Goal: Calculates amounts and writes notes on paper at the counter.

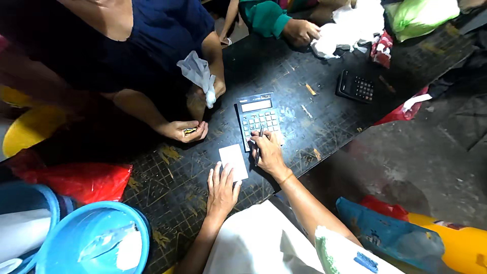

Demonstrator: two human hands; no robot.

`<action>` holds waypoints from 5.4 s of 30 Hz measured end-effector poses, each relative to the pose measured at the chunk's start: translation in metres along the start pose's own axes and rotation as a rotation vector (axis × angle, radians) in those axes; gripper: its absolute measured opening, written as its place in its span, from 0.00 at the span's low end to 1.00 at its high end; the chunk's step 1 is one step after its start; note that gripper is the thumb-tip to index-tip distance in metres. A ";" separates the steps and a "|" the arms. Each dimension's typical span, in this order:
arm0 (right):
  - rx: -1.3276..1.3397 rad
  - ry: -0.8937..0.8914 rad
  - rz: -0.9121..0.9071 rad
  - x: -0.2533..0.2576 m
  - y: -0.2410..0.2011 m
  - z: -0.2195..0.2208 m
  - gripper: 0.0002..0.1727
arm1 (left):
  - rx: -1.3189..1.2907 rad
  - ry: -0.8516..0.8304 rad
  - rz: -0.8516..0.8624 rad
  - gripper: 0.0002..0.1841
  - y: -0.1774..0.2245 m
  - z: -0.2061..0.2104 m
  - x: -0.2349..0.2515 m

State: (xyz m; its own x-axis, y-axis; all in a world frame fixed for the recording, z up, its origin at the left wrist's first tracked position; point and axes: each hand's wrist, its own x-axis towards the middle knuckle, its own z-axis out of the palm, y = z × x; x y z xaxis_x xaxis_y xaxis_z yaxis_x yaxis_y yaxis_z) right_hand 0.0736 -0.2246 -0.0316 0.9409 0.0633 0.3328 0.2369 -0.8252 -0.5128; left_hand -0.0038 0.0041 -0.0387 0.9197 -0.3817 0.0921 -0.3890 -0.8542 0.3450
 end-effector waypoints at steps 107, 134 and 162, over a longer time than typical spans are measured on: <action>0.647 0.086 0.272 -0.034 -0.058 0.038 0.05 | -0.020 -0.017 -0.062 0.27 0.003 0.003 -0.002; 0.538 0.053 0.261 -0.034 -0.060 0.039 0.07 | 0.007 -0.029 -0.054 0.26 0.002 0.001 0.000; 0.906 0.216 0.333 -0.044 -0.049 0.025 0.01 | 0.000 0.014 -0.062 0.27 0.002 -0.001 0.001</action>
State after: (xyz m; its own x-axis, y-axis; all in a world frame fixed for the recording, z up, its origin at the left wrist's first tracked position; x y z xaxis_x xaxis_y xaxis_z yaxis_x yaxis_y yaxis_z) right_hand 0.0261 -0.1732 -0.0407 0.9500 -0.2721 0.1530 0.1492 -0.0346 -0.9882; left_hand -0.0036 0.0026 -0.0376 0.9428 -0.3227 0.0834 -0.3309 -0.8761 0.3506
